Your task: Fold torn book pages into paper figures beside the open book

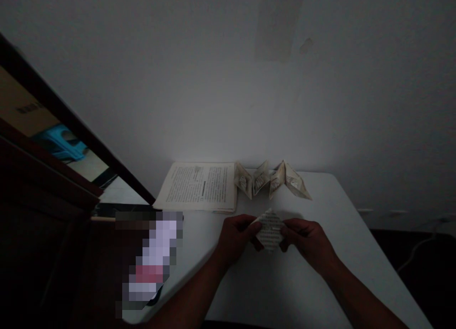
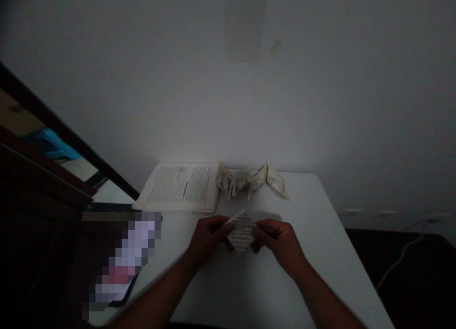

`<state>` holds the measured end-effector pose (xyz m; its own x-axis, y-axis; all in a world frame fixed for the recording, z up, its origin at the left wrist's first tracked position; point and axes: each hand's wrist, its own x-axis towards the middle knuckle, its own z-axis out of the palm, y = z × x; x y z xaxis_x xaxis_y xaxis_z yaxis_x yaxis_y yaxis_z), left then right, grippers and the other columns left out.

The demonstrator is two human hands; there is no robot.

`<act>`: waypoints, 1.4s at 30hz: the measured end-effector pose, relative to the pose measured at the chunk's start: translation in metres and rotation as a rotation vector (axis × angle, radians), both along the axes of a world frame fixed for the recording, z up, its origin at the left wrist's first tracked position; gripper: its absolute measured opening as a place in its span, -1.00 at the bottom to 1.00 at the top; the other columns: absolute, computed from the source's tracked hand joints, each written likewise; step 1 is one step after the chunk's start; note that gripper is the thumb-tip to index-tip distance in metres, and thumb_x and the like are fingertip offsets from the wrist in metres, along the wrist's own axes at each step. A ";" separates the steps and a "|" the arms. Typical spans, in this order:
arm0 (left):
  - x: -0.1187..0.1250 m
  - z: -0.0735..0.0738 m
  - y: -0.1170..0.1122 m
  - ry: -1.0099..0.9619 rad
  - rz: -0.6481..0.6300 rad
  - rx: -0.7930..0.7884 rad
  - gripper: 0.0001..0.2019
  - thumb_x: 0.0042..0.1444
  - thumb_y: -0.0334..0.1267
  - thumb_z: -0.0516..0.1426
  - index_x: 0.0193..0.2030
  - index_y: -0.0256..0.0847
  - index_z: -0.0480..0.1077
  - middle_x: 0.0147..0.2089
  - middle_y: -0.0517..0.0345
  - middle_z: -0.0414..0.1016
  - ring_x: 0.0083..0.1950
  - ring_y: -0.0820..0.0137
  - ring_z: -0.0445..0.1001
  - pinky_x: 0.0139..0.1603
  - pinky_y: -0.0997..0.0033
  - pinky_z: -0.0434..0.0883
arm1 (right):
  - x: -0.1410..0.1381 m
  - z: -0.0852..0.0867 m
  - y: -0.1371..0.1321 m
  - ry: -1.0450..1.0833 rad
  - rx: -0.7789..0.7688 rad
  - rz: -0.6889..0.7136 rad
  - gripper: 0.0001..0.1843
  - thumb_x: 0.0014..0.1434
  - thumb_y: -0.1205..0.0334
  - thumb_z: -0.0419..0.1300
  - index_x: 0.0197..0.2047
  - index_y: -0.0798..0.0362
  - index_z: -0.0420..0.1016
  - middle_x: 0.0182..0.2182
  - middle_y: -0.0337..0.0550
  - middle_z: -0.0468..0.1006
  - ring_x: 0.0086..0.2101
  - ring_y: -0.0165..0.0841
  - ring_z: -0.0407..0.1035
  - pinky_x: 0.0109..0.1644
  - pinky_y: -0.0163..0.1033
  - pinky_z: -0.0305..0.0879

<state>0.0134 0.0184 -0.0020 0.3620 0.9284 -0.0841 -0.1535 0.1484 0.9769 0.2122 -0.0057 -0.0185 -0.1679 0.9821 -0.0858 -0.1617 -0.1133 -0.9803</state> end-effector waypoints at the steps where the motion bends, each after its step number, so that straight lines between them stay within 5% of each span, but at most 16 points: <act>1: 0.000 0.001 -0.001 0.013 -0.023 0.007 -0.64 -0.02 -0.06 0.22 -0.32 -0.42 0.49 -0.50 0.03 0.51 -0.60 0.42 0.44 -0.59 0.46 0.40 | 0.000 0.000 0.000 -0.011 -0.001 -0.004 -0.72 0.01 0.16 0.31 -0.24 0.18 0.59 -0.53 -0.10 0.57 -0.59 -0.38 0.38 -0.49 -0.24 0.35; 9: 0.003 0.000 -0.003 0.221 -0.026 0.137 -0.75 -0.11 -0.20 0.27 -0.32 -0.34 0.52 -0.41 0.12 0.52 -0.41 0.38 0.46 -0.40 0.48 0.37 | -0.010 0.006 -0.003 -0.128 0.001 -0.018 -0.72 -0.07 0.07 0.35 -0.40 0.14 0.58 -0.62 -0.17 0.54 -0.61 -0.38 0.41 -0.50 -0.30 0.37; 17: 0.005 0.001 -0.004 0.283 0.008 0.184 -0.83 -0.12 -0.28 0.25 -0.37 -0.33 0.49 -0.46 0.18 0.47 -0.43 0.43 0.40 -0.42 0.53 0.31 | -0.014 0.006 -0.006 -0.210 0.027 -0.038 -0.75 -0.07 0.08 0.34 -0.40 0.10 0.58 -0.56 -0.15 0.58 -0.55 -0.36 0.45 -0.44 -0.29 0.41; 36: 0.004 0.003 -0.005 0.295 0.040 0.133 -0.83 -0.16 -0.27 0.29 -0.40 -0.32 0.52 -0.48 0.18 0.49 -0.45 0.43 0.41 -0.45 0.53 0.31 | -0.013 0.009 -0.006 -0.176 0.000 0.046 -0.80 -0.05 0.16 0.34 -0.39 0.12 0.56 -0.58 -0.19 0.55 -0.56 -0.40 0.41 -0.45 -0.33 0.36; 42: 0.003 -0.003 -0.003 0.121 -0.010 0.057 -0.80 -0.12 -0.31 0.29 -0.31 -0.31 0.50 -0.38 0.14 0.55 -0.39 0.41 0.49 -0.35 0.48 0.40 | -0.008 0.009 -0.004 -0.129 0.014 0.043 -0.83 -0.01 0.17 0.32 -0.41 0.12 0.56 -0.59 -0.19 0.56 -0.59 -0.42 0.42 -0.49 -0.35 0.36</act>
